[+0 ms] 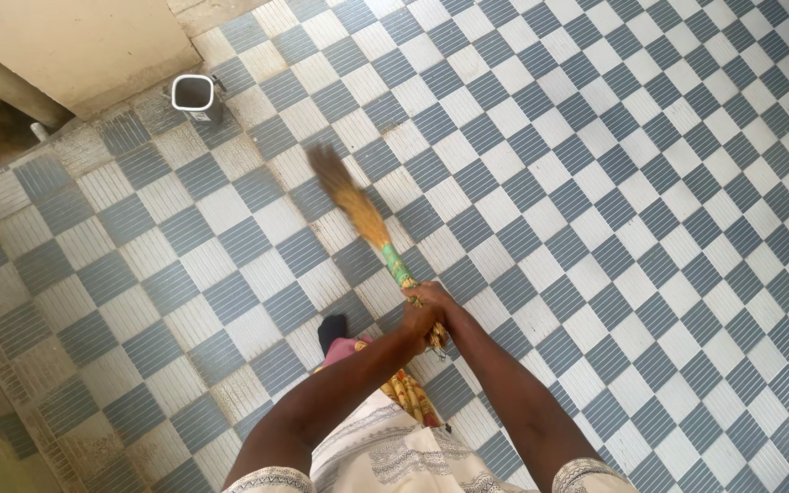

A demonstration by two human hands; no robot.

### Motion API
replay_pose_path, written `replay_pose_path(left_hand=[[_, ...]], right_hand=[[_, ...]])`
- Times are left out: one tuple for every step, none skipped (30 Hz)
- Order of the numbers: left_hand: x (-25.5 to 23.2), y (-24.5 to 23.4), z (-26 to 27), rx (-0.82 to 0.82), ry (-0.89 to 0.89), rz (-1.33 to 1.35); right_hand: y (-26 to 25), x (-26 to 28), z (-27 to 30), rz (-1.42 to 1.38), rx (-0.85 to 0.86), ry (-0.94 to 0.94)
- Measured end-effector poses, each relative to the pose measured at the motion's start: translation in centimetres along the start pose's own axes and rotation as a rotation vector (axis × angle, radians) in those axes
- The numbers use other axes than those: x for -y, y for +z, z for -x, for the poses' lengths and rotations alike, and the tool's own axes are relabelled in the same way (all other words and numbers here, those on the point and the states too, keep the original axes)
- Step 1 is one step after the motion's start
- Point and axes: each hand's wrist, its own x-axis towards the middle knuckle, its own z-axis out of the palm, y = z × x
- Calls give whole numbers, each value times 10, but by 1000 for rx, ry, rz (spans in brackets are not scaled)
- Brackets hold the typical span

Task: The person sweeps a tiled floor using a hand broom, moving across the room and gathering dust near various objects including buckets and pots.

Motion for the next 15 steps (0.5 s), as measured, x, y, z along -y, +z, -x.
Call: replay_pose_path(left_hand=[[-12,2,-1,6,7,-7],[-24,4,-2,12,14,-15],[-35,6,-2,19,21,-22],[-45,8,-3,49,20,-52],[-56,9,0,77,20,-82],[-65,9,4,105,19,-112],[-72,10,9,100,8,-135],[-79,10,14,94,-2,-157],[-86,12,18,90,-12,-180],[-90,12,24,70,-14,-181],[-90,12,32,51,-17,-183],[-90,12,41,32,-20,-185],[-90,11,49,27,-20,-191],[-88,9,58,23,-20,-197],[-87,6,66,18,-20,-203]], right_hand=[[-2,7,-3,-34,-2,-21],[-5,14,-6,-67,-4,-42],[-7,21,-7,-101,-6,-64],[-8,27,-8,-152,-19,-77],[-7,34,-8,-203,-30,-90],[-5,40,-6,-254,-41,-103],[-3,46,-2,-255,-59,-118],[-1,52,4,-255,-76,-132],[0,59,11,-255,-95,-148],[4,65,18,-245,-105,-145],[9,69,26,-236,-117,-142],[13,72,34,-226,-129,-138],[17,74,42,-217,-95,-155],[20,74,49,-207,-61,-170],[23,73,54,-198,-27,-186]])
